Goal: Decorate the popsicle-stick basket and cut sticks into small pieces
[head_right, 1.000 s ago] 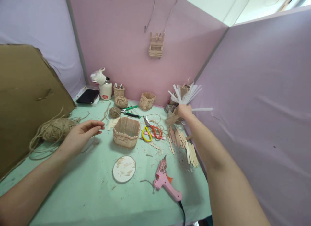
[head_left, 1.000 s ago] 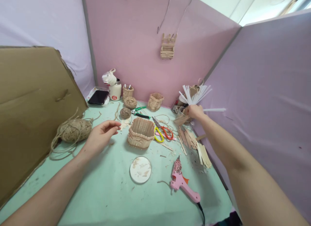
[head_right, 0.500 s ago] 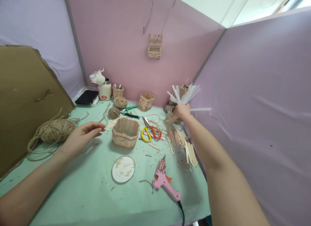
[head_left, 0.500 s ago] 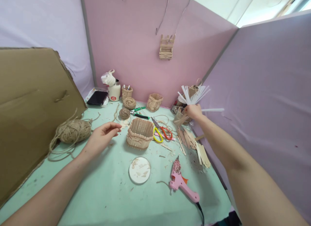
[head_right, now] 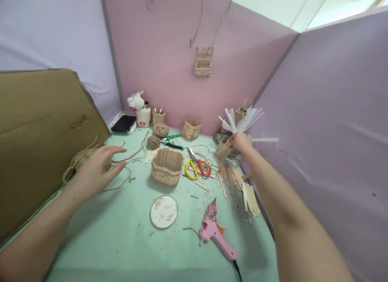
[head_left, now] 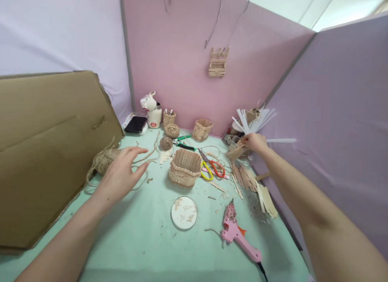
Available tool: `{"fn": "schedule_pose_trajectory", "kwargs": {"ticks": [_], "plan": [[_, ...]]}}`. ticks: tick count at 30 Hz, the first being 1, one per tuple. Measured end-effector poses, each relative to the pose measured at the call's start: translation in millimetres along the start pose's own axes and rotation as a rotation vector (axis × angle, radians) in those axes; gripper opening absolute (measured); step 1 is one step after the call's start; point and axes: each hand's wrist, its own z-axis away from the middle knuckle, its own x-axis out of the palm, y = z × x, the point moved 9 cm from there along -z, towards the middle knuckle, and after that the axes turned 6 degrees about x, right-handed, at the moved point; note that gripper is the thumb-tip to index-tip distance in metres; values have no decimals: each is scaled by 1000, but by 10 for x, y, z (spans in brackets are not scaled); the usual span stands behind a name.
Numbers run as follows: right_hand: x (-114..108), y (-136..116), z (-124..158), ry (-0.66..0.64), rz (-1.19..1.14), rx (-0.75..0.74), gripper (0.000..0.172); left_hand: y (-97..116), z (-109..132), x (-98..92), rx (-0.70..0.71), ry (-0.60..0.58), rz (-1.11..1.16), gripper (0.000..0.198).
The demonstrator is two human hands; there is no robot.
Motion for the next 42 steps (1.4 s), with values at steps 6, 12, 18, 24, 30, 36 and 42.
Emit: {"fn": "schedule_pose_trajectory", "kwargs": {"ticks": [6,12,18,24,30,36,42], "plan": [[-36,-41,64,58,-74,-20,22,-548,240,-76,-154,-78,-491,63],[3,-67,91,61,-123,-33,22,-696,160,105,-97,-7,-504,49],[61,-102,81,38,-131,-57,18,-660,-193,173,25,10,-500,35],[82,-158,44,-8,-71,-57,26,-586,-818,371,160,7,-473,37],[39,-217,25,-10,-24,-65,26,-505,-1230,663,378,-71,-405,36],[87,-162,-51,-15,16,-85,26,-546,-1294,930,458,-190,-390,35],[146,-142,-129,-50,13,-128,24,-702,-1373,955,400,-220,-342,47]]}}
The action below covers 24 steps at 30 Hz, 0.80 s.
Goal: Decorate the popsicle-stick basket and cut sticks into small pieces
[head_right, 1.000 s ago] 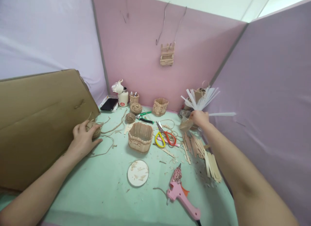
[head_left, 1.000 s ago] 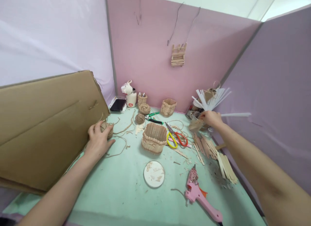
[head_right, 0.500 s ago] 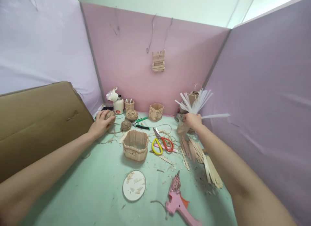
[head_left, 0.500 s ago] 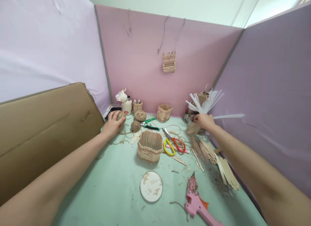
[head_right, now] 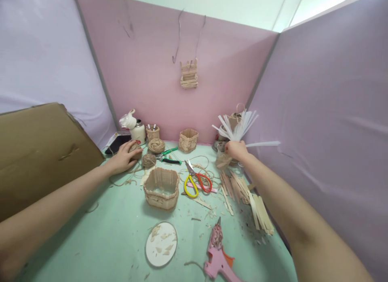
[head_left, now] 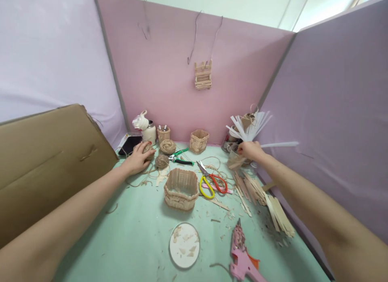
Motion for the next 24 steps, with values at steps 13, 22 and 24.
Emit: {"fn": "schedule_pose_trajectory", "kwargs": {"ticks": [13,22,24], "plan": [[-106,-34,-37,76,-30,-34,24,464,29,-373,-111,165,-50,40],[-221,110,26,170,-140,24,24,900,-1387,-56,-165,-1,380,81],[-234,105,33,180,-148,28,24,990,-1697,165,-258,-82,425,103]]}}
